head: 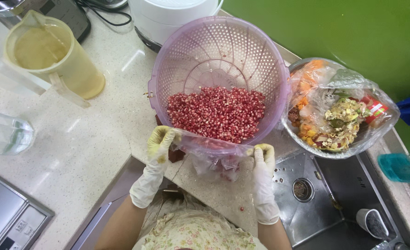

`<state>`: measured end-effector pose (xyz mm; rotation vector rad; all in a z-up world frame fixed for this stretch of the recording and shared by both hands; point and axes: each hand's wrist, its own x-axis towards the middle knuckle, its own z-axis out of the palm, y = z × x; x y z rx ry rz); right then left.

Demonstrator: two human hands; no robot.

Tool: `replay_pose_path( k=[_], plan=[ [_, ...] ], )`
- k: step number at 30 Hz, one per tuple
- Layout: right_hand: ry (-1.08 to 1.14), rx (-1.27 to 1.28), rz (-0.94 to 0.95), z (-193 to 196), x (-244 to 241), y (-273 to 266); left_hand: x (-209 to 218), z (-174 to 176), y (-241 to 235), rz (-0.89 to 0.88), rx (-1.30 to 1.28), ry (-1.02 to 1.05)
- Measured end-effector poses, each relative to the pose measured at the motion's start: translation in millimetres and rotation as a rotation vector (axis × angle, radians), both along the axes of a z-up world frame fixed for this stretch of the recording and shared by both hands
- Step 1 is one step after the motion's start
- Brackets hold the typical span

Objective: The person pours pomegranate seeds from a colander into a plastic bag, seals the bag by hand, and places it in a refrigerator.

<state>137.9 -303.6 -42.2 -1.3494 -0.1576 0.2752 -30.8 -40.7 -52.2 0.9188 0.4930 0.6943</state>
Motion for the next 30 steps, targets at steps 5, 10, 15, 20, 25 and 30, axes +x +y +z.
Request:
replay_pose_path(
  k=[5,10,15,20,25,30],
  plan=[
    [0.079,0.131,0.245,-10,23,-16,-3,-33,-2,0.105,0.035,0.025],
    [0.117,0.303,0.312,-11,13,-14,15,-46,-15,0.293,0.159,0.102],
    [-0.072,-0.048,-0.186,-13,-5,23,31,-49,-12,0.625,0.664,0.327],
    [-0.037,-0.016,-0.480,-16,1,52,37,-51,-11,0.658,0.648,0.395],
    [0.060,-0.132,-0.615,-19,15,55,48,-39,-15,0.632,0.503,0.329],
    [-0.041,-0.198,-0.559,-4,30,59,50,-14,-19,0.473,0.044,0.006]
  ],
)
